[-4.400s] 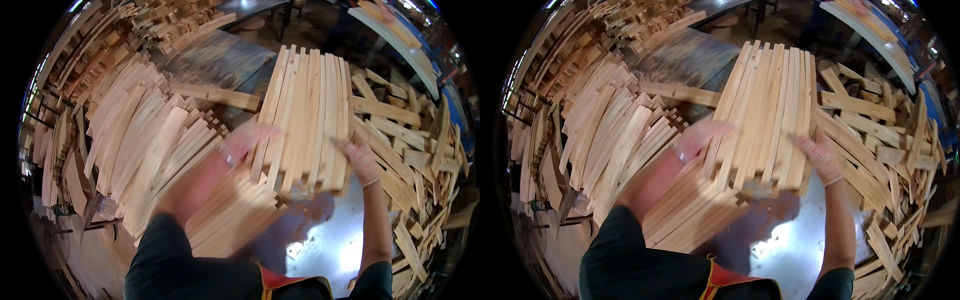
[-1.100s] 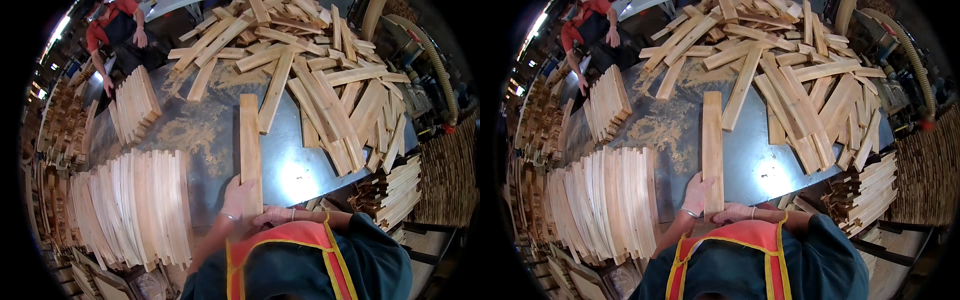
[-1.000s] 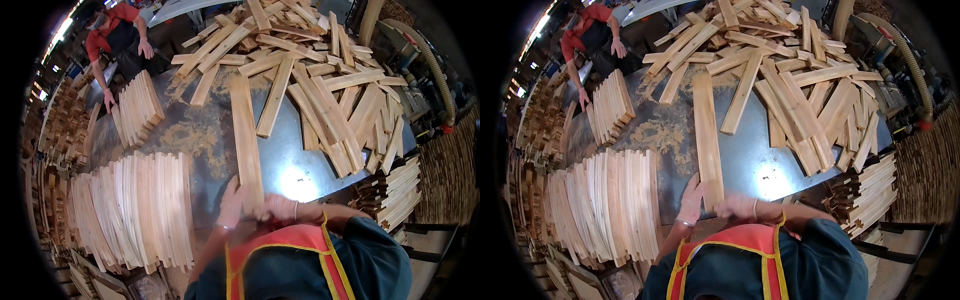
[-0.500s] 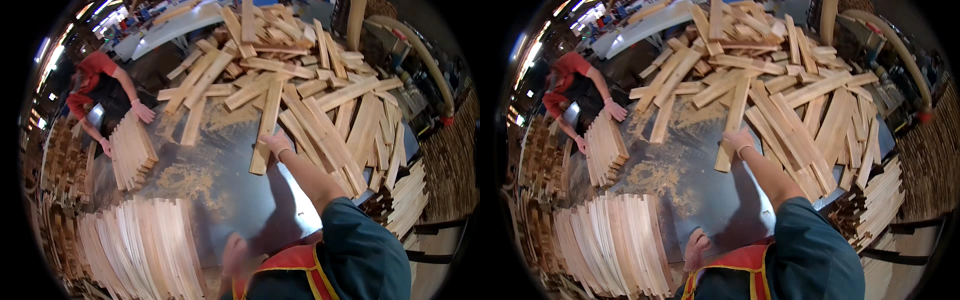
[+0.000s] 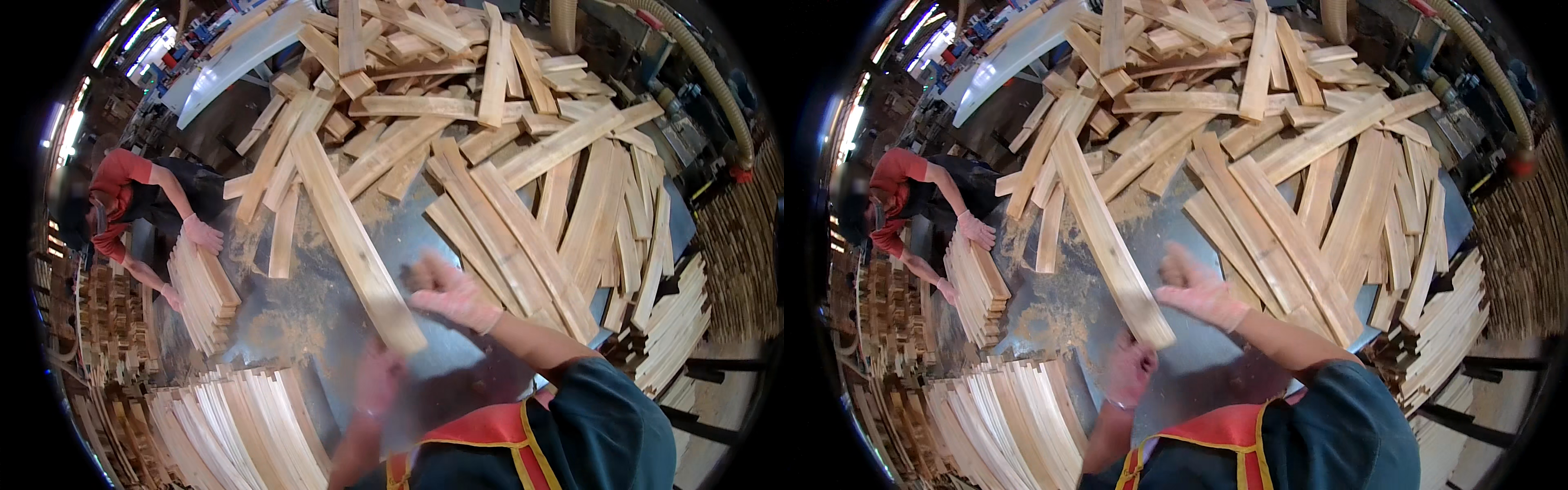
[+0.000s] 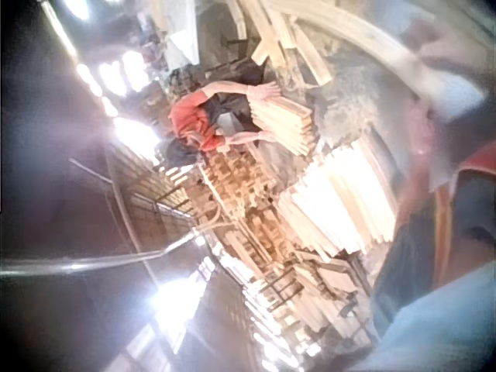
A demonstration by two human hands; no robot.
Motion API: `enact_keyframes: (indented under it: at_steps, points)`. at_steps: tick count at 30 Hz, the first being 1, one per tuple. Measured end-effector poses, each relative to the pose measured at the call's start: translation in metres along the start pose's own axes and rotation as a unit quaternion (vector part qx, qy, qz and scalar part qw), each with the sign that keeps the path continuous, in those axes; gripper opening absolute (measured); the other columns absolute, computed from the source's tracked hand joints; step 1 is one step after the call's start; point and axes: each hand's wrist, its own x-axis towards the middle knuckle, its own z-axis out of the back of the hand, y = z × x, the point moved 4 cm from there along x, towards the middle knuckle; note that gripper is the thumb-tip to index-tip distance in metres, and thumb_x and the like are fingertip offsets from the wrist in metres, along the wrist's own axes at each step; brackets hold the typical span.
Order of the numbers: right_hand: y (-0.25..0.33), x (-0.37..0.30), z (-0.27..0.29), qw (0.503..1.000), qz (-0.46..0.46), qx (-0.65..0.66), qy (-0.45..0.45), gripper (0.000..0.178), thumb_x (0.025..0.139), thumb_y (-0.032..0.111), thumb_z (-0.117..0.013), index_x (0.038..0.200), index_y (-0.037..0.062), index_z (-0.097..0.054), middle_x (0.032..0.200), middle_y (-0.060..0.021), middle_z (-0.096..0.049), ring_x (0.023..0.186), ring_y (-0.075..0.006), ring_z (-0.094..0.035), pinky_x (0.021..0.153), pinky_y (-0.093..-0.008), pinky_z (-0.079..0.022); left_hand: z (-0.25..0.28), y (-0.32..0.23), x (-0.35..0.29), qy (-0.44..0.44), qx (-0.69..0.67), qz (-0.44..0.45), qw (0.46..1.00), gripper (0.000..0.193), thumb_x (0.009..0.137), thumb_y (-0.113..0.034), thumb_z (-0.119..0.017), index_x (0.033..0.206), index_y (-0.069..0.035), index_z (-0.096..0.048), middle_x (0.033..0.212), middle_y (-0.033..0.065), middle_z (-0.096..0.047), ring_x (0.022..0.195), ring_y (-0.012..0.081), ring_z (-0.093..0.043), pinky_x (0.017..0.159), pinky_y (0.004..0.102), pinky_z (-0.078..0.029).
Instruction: The person rapidly picks up wooden planks from a large pile on a metal table and stacks them into a neat pile. They continuously sort through the wood, moving pieces from the disorganized pile to the organized stack.
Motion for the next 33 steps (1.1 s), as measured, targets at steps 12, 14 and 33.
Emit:
enact_keyframes:
  at_steps: [12,14,33]
  points:
    - [0.0,-0.055,0.156,0.735,0.052,-0.647,-0.197,0.06,0.084,0.02,-0.074,0.141,0.0143,-0.056,0.13,-0.0195,-0.065,0.131,-0.045,-0.059,0.11,-0.0546,-0.048,-0.074,-0.304,0.199,0.023,0.055,-0.299,0.953,0.045,0.099,-0.024,-0.072,0.138,-0.003,-0.063,0.115,0.0042,-0.067,0.109,0.0155,-0.066,0.103,0.0321,-0.053]
    - [0.008,-0.056,0.178,0.806,-0.081,-0.555,-0.19,0.053,0.085,0.014,-0.069,0.137,0.012,-0.059,0.119,-0.0198,-0.07,0.119,-0.0451,-0.065,0.103,-0.0527,-0.053,-0.091,-0.24,0.154,-0.005,0.152,-0.263,0.953,0.06,0.097,-0.031,-0.076,0.146,-0.001,-0.06,0.132,0.0094,-0.069,0.123,0.0201,-0.065,0.109,0.0336,-0.05]
    - [-0.104,-0.22,-0.032,0.953,-0.204,0.124,-0.188,0.045,0.085,0.015,-0.079,0.128,0.005,-0.07,0.107,-0.01,-0.073,0.103,-0.0231,-0.068,0.096,-0.0391,-0.055,-0.069,0.043,-0.126,0.197,0.131,0.135,0.962,0.045,0.103,-0.018,-0.061,0.144,-0.002,-0.057,0.1,-0.0005,-0.065,0.078,0.0085,-0.058,0.071,0.0267,-0.05]
